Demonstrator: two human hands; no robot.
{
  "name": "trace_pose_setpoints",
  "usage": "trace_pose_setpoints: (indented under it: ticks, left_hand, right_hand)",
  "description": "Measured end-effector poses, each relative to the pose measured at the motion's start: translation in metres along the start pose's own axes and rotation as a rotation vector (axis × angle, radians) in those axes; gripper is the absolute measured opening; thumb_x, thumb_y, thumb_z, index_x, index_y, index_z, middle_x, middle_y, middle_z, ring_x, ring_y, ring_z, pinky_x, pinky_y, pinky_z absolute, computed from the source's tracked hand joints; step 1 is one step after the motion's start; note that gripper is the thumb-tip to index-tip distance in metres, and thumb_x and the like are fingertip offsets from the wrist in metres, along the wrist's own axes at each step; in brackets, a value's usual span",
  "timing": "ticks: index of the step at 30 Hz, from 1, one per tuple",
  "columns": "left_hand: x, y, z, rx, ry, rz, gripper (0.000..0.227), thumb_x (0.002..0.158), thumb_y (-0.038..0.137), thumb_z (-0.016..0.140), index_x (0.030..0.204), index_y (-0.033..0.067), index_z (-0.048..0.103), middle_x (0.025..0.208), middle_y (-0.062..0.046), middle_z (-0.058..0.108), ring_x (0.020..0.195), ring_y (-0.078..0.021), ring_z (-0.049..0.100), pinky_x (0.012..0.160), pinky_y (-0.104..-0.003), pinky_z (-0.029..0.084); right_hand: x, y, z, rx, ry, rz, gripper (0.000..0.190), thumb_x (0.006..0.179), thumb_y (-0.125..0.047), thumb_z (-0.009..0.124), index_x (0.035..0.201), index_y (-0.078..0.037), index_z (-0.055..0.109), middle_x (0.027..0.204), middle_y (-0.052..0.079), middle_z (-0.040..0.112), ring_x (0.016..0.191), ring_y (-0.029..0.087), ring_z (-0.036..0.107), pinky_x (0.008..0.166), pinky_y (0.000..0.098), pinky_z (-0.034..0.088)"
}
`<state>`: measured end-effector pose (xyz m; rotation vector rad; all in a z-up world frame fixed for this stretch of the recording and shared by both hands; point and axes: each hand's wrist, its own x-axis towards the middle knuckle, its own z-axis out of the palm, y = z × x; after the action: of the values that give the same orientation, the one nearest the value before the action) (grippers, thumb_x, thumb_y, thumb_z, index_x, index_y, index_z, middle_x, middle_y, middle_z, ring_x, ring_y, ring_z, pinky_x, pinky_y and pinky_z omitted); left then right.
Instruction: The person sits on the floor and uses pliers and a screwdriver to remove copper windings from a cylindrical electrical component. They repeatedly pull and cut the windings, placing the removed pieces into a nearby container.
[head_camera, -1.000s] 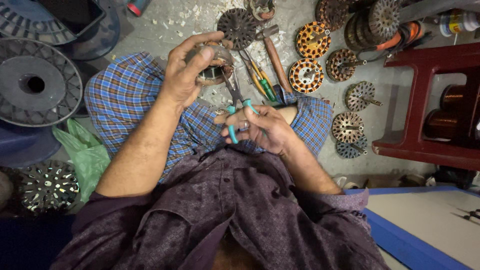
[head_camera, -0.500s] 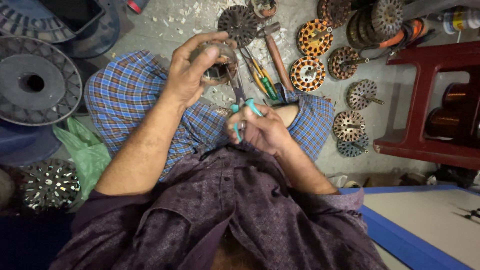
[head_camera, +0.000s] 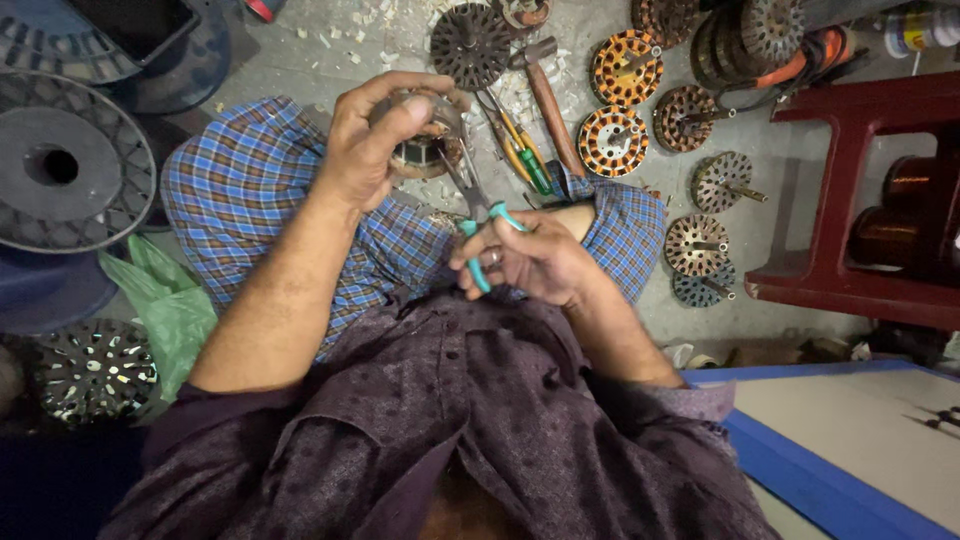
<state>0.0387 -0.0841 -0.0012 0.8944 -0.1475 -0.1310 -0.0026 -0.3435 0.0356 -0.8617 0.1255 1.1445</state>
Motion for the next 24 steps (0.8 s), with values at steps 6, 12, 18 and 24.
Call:
trace_pose_setpoints:
  ticks: [6,12,18,24]
  left_hand:
    - [0.001,-0.003,-0.002,0.138,-0.029,0.013,0.038,0.097,0.022,0.074,0.127,-0.0012,0.070,0.118,-0.014,0.075,0.102,-0.0169,0.073,0.094,-0.033,0.063]
    - [-0.002,-0.002,-0.003,0.211,-0.041,0.014,0.036,0.095,0.021,0.075,0.124,-0.0009,0.072,0.116,-0.012,0.076,0.101,-0.0154,0.073,0.092,-0.031,0.062]
    - [-0.002,-0.002,-0.004,0.272,0.002,-0.046,0.036,0.093,0.025,0.077,0.118,0.0000,0.072,0.108,-0.011,0.076,0.095,-0.0149,0.074,0.086,-0.030,0.063]
    - [0.005,-0.009,-0.002,0.339,0.099,-0.101,0.034,0.091,0.029,0.077,0.111,0.0025,0.072,0.101,-0.008,0.075,0.089,-0.0137,0.074,0.079,-0.030,0.062]
  right_hand:
    - [-0.013,0.005,-0.018,0.063,-0.043,-0.054,0.034,0.115,-0.025,0.058,0.111,0.008,0.069,0.104,0.024,0.067,0.086,0.030,0.065,0.071,0.0384,0.051]
    - [-0.015,-0.005,-0.021,0.003,-0.079,0.073,0.035,0.110,-0.029,0.061,0.094,0.001,0.065,0.082,0.006,0.057,0.073,0.017,0.054,0.060,0.0294,0.042]
    - [-0.019,-0.012,-0.014,-0.703,0.302,0.102,0.044,0.105,-0.041,0.063,0.089,0.000,0.060,0.069,0.006,0.051,0.055,0.017,0.044,0.044,0.0303,0.034]
    - [-0.020,-0.018,-0.007,-1.519,0.037,-0.405,0.043,0.112,-0.042,0.056,0.103,-0.003,0.070,0.101,0.012,0.072,0.087,0.020,0.072,0.077,0.0338,0.063]
